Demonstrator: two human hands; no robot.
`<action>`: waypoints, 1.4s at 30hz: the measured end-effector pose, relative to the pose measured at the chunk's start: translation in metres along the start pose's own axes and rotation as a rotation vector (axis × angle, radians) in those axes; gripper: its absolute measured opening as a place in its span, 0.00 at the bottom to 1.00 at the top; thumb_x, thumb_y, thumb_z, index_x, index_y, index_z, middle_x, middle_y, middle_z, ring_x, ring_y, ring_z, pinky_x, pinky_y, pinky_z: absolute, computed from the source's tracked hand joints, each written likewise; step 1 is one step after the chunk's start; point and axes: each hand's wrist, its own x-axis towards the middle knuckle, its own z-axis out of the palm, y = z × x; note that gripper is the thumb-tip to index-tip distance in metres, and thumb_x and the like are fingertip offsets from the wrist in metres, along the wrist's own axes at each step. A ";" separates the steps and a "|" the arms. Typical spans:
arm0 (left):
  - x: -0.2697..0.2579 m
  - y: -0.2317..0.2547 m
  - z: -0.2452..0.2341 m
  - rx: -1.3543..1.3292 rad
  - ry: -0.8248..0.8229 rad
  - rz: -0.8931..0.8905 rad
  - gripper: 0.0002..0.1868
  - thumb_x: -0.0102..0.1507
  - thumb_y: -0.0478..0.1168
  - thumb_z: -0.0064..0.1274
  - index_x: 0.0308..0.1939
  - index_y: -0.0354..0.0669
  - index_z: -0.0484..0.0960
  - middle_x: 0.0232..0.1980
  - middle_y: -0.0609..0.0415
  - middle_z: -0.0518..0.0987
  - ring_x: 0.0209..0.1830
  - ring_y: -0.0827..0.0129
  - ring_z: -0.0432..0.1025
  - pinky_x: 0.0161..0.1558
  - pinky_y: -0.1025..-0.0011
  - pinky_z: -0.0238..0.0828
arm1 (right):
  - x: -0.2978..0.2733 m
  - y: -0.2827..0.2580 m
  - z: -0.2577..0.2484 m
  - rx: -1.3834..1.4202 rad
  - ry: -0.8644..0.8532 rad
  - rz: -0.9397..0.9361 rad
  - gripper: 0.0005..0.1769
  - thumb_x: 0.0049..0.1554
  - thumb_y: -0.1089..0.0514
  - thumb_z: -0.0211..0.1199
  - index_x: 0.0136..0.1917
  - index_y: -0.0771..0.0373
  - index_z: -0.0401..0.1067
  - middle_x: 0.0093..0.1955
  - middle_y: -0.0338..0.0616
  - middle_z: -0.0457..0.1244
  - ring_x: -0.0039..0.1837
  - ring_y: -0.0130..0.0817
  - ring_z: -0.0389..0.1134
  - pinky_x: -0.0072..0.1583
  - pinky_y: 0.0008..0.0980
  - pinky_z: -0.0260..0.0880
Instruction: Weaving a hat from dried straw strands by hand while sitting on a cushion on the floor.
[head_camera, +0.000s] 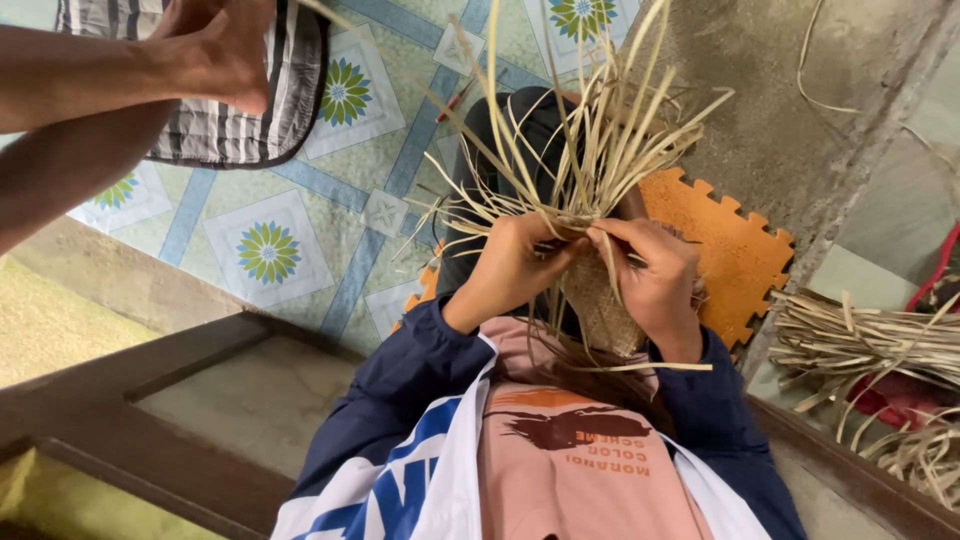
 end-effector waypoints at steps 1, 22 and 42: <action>-0.002 -0.007 0.001 0.000 0.000 0.001 0.06 0.62 0.33 0.60 0.40 0.31 0.87 0.33 0.36 0.84 0.36 0.43 0.82 0.32 0.61 0.81 | -0.003 0.004 -0.005 0.000 0.000 -0.001 0.04 0.64 0.67 0.70 0.53 0.67 0.83 0.41 0.54 0.72 0.40 0.53 0.74 0.37 0.42 0.75; 0.043 -0.013 -0.019 -0.247 -0.371 0.113 0.05 0.64 0.31 0.60 0.41 0.32 0.86 0.37 0.39 0.85 0.42 0.64 0.78 0.40 0.62 0.78 | 0.003 -0.018 -0.035 0.171 0.013 0.113 0.11 0.56 0.72 0.75 0.52 0.74 0.77 0.45 0.58 0.69 0.46 0.48 0.75 0.44 0.41 0.77; 0.002 -0.041 -0.003 0.171 -0.215 -0.117 0.13 0.59 0.41 0.63 0.30 0.32 0.86 0.23 0.40 0.81 0.24 0.43 0.77 0.25 0.58 0.67 | -0.053 -0.011 0.015 -0.247 0.027 -0.167 0.04 0.58 0.70 0.66 0.48 0.72 0.78 0.54 0.51 0.62 0.51 0.49 0.69 0.51 0.45 0.79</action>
